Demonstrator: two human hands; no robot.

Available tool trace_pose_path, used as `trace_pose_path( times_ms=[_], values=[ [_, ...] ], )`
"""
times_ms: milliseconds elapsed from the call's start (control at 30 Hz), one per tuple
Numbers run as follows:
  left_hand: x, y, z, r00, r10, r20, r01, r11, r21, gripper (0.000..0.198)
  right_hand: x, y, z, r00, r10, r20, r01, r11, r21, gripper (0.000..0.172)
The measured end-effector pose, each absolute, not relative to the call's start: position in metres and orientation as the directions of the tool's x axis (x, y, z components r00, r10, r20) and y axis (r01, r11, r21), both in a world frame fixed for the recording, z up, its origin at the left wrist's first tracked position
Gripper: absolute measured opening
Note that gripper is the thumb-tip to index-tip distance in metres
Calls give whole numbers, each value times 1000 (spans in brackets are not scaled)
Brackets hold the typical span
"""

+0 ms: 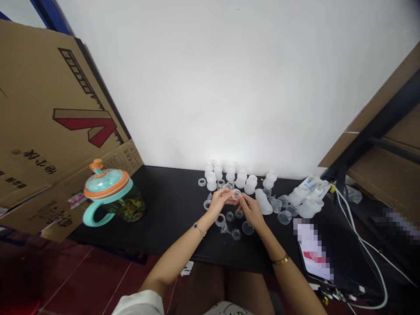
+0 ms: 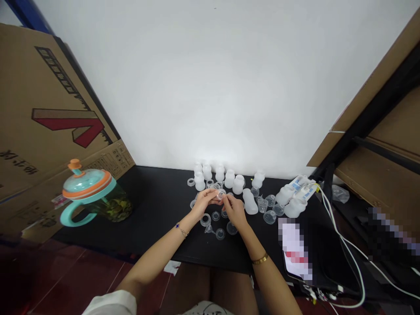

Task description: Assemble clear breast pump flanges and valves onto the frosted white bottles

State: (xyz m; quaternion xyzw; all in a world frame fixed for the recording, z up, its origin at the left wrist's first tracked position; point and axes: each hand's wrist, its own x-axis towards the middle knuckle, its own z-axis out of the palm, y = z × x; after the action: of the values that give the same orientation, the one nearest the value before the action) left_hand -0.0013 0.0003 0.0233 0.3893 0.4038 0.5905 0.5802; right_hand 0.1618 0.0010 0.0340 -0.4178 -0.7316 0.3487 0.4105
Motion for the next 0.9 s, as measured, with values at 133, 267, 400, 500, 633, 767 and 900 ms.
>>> trace_pose_path(
  times_ms=[133,267,400,500,633,767,900],
  values=[
    [-3,0,26,-76,994,74,-286,-93,954,39,162,3,33,-310,911,272,335,372,-866,50],
    [-4,-1,31,-100,988,121,-220,-141,965,37,161,3,34,-328,913,242,318,348,-882,48],
    [-3,-2,31,-109,976,188,-170,-204,964,34,160,1,36,-337,915,222,310,330,-892,43],
    [-2,-3,31,-113,968,223,-139,-238,961,31,159,1,36,-329,916,231,308,335,-890,43],
    [-1,-3,32,-104,974,204,-149,-218,965,32,159,3,33,-323,908,266,295,363,-884,43],
    [0,-3,33,-99,979,180,-172,-195,966,33,160,4,31,-343,900,268,313,379,-871,42],
    [0,-3,30,-86,987,133,-219,-149,964,35,160,4,30,-350,892,285,318,399,-860,40]
  ],
)
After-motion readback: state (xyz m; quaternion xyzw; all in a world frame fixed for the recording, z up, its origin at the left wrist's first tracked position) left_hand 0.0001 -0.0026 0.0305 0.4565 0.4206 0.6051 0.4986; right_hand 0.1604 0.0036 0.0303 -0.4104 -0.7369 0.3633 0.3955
